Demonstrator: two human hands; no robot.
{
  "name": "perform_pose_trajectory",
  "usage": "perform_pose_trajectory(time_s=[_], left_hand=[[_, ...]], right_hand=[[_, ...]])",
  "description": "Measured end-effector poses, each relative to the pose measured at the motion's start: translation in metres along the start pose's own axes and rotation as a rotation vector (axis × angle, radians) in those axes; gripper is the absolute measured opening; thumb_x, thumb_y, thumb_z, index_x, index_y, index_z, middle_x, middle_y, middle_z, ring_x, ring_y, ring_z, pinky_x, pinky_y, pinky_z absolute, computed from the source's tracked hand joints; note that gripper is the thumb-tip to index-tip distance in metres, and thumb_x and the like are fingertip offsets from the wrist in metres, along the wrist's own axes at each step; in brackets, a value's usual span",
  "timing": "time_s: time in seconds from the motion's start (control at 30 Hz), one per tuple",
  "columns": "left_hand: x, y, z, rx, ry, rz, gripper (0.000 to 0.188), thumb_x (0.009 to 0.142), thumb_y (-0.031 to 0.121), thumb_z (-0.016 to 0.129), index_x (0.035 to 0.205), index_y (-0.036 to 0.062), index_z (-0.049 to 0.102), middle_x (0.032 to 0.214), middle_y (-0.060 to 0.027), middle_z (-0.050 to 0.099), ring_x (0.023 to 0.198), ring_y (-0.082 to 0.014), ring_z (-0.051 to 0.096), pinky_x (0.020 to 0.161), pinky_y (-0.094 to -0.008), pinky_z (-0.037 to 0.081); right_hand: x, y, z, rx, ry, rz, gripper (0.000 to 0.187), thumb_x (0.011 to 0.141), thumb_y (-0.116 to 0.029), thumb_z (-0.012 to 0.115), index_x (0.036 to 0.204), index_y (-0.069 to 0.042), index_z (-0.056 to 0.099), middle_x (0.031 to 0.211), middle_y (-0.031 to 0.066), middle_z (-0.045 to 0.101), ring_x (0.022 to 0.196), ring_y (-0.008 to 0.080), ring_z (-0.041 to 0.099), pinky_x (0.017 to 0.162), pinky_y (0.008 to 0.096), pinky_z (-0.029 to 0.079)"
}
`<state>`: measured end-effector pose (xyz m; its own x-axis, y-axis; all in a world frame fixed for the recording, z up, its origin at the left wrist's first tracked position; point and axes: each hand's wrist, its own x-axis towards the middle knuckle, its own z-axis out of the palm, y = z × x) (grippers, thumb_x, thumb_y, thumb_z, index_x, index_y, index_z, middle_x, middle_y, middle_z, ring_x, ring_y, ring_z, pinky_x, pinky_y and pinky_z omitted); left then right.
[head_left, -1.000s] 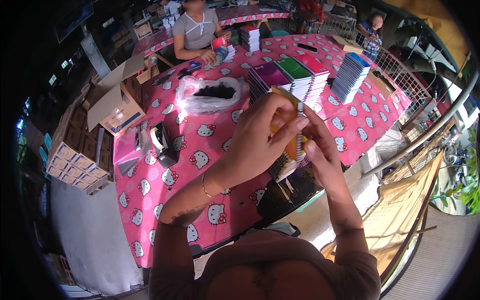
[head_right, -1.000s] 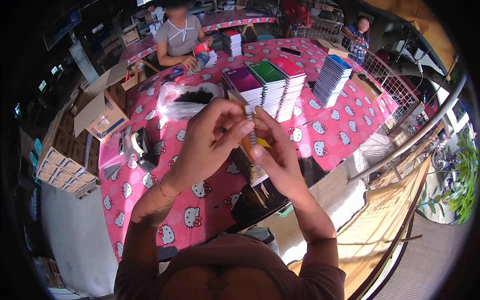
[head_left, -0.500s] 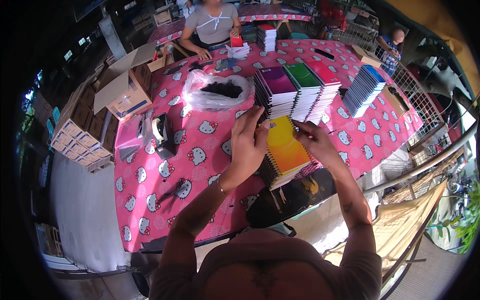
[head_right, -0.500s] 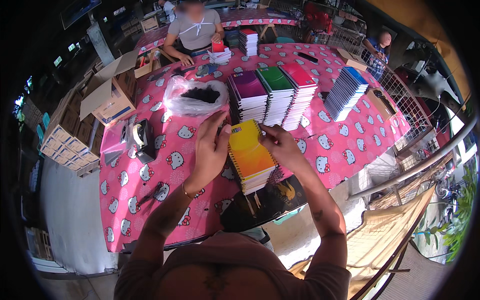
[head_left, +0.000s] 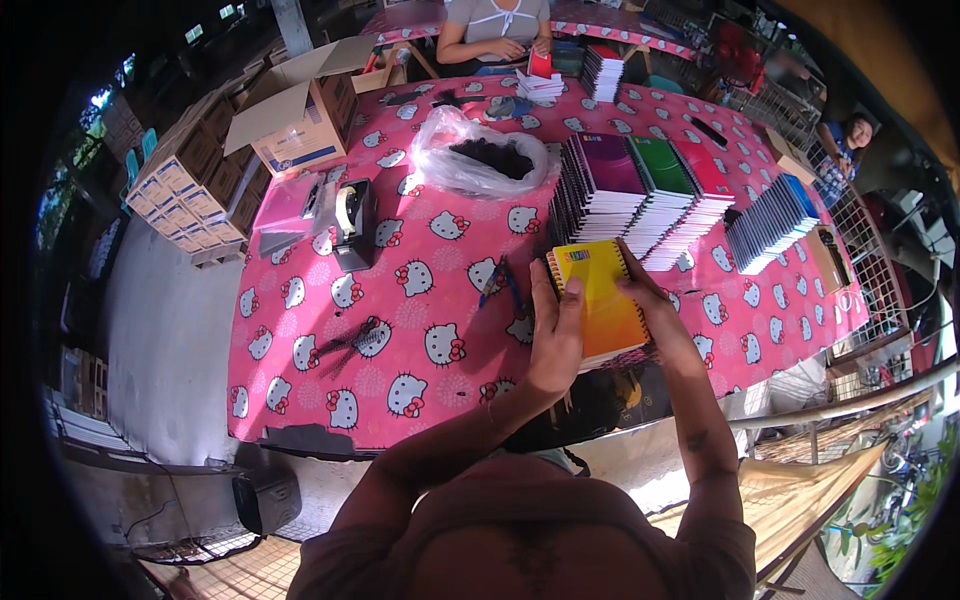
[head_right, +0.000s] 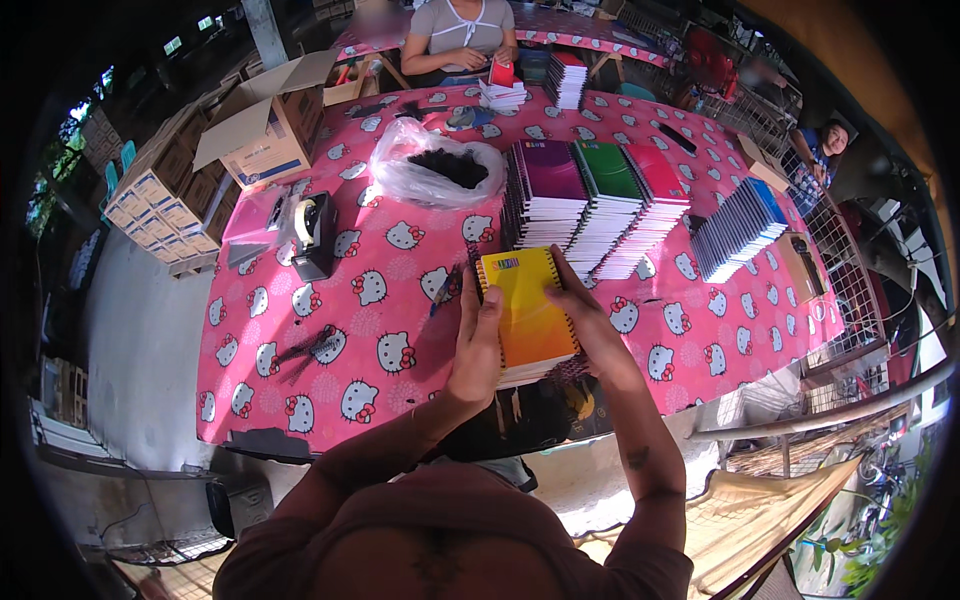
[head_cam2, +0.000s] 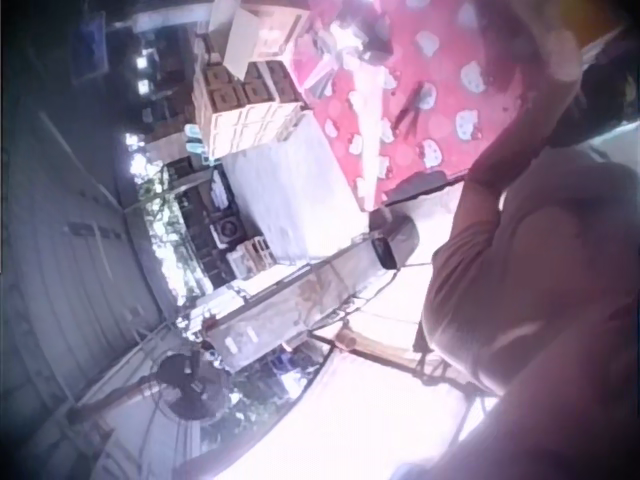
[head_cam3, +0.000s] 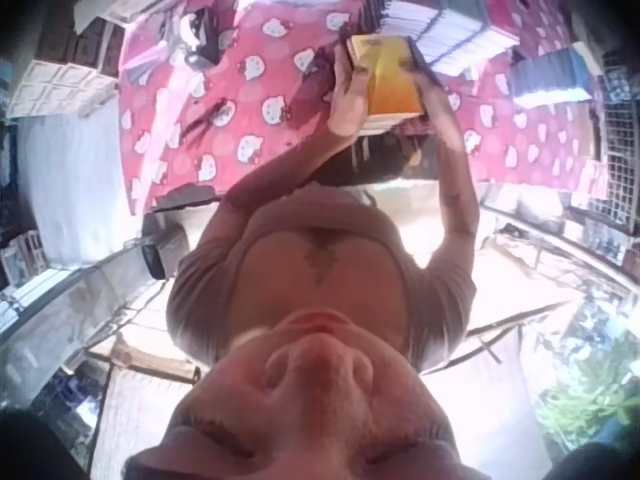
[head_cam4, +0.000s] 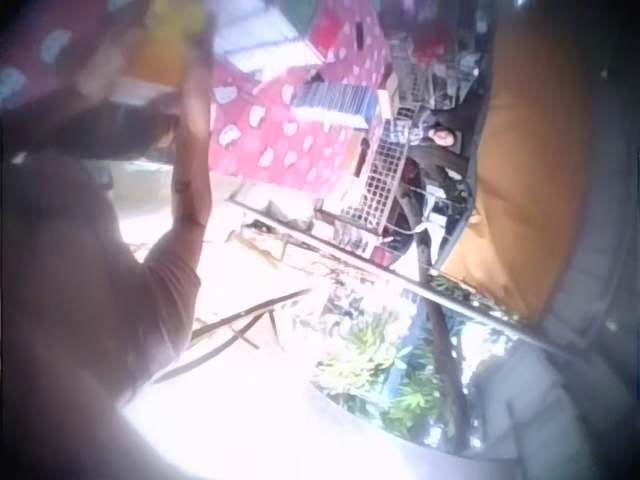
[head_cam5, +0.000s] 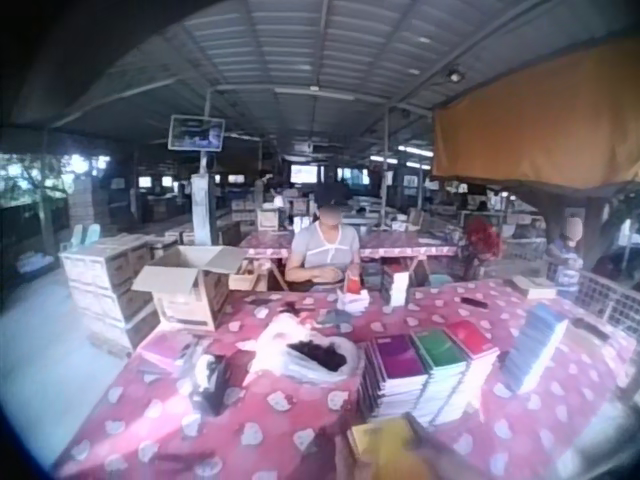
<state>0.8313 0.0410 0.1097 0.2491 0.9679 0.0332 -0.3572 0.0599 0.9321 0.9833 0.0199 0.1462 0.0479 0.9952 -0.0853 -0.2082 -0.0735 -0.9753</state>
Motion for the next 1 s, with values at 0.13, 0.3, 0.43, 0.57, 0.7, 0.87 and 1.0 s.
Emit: perform_pose_trajectory(time_s=[0.13, 0.3, 0.43, 0.57, 0.7, 0.87, 1.0], left_hand=[[0.011, -0.021, -0.034, -0.408, -0.030, -0.008, 0.069, 0.104, 0.057, 0.030, 0.149, 0.0052, 0.031, 0.141, -0.0128, 0.049, 0.128, -0.0239, 0.051, 0.105, -0.0393, 0.044], [0.017, -0.122, -0.064, -0.292, 0.056, -0.507, 0.066, 0.105, 0.056, 0.027, 0.144, 0.0044, 0.040, 0.129, -0.0075, 0.059, 0.114, -0.0161, 0.059, 0.100, -0.0317, 0.047], [0.013, -0.131, -0.051, -0.513, -0.037, -0.407, 0.066, 0.103, 0.060, 0.028, 0.139, 0.0071, 0.047, 0.130, -0.0068, 0.060, 0.115, -0.0176, 0.060, 0.100, -0.0335, 0.048], [0.003, -0.117, -0.046, -0.566, 0.020, -0.398, 0.066, 0.104, 0.059, 0.026, 0.143, 0.0084, 0.043, 0.134, -0.0077, 0.058, 0.119, -0.0187, 0.059, 0.103, -0.0348, 0.047], [-0.003, -0.157, -0.056, -0.572, 0.149, -0.314, 0.067, 0.104, 0.059, 0.022, 0.146, 0.0097, 0.038, 0.138, -0.0072, 0.054, 0.129, -0.0191, 0.051, 0.109, -0.0370, 0.042], [0.014, -0.133, -0.093, 0.302, 0.126, -0.191, 0.058, 0.101, 0.044, 0.046, 0.145, 0.0062, 0.041, 0.151, -0.0122, 0.038, 0.137, -0.0268, 0.042, 0.108, -0.0393, 0.041], [0.107, -0.151, -0.195, 1.396, -0.147, 0.436, 0.053, 0.085, 0.028, 0.066, 0.132, 0.0053, 0.055, 0.143, -0.0179, 0.043, 0.132, -0.0341, 0.045, 0.104, -0.0458, 0.044]], right_hand=[[0.022, 0.054, -0.039, 0.334, 0.096, 0.084, 0.069, 0.102, -0.052, 0.044, 0.153, -0.007, 0.033, 0.153, 0.0127, 0.039, 0.141, 0.0251, 0.036, 0.116, 0.0366, 0.027], [0.044, 0.181, -0.092, 0.427, 0.261, 0.222, 0.065, 0.103, -0.051, 0.042, 0.150, -0.006, 0.038, 0.148, 0.0126, 0.045, 0.136, 0.0250, 0.043, 0.113, 0.0371, 0.032], [0.048, 0.210, -0.093, 0.405, 0.233, 0.248, 0.062, 0.103, -0.048, 0.043, 0.148, -0.006, 0.040, 0.145, 0.0124, 0.047, 0.133, 0.0244, 0.045, 0.111, 0.0369, 0.034], [0.059, 0.218, -0.095, 0.386, 0.209, 0.239, 0.059, 0.103, -0.045, 0.043, 0.146, -0.005, 0.042, 0.143, 0.0123, 0.049, 0.130, 0.0238, 0.047, 0.109, 0.0366, 0.036], [0.066, 0.220, -0.096, 0.366, 0.193, 0.227, 0.056, 0.103, -0.043, 0.043, 0.144, -0.005, 0.044, 0.140, 0.0121, 0.051, 0.127, 0.0232, 0.049, 0.108, 0.0364, 0.037], [0.064, 0.225, -0.112, 0.362, 0.218, 0.216, 0.052, 0.103, -0.040, 0.044, 0.141, -0.005, 0.046, 0.137, 0.0118, 0.053, 0.123, 0.0224, 0.052, 0.105, 0.0360, 0.040], [0.069, 0.220, -0.102, 0.342, 0.185, 0.206, 0.049, 0.104, -0.037, 0.044, 0.139, -0.004, 0.048, 0.134, 0.0117, 0.055, 0.120, 0.0218, 0.054, 0.104, 0.0358, 0.041]])
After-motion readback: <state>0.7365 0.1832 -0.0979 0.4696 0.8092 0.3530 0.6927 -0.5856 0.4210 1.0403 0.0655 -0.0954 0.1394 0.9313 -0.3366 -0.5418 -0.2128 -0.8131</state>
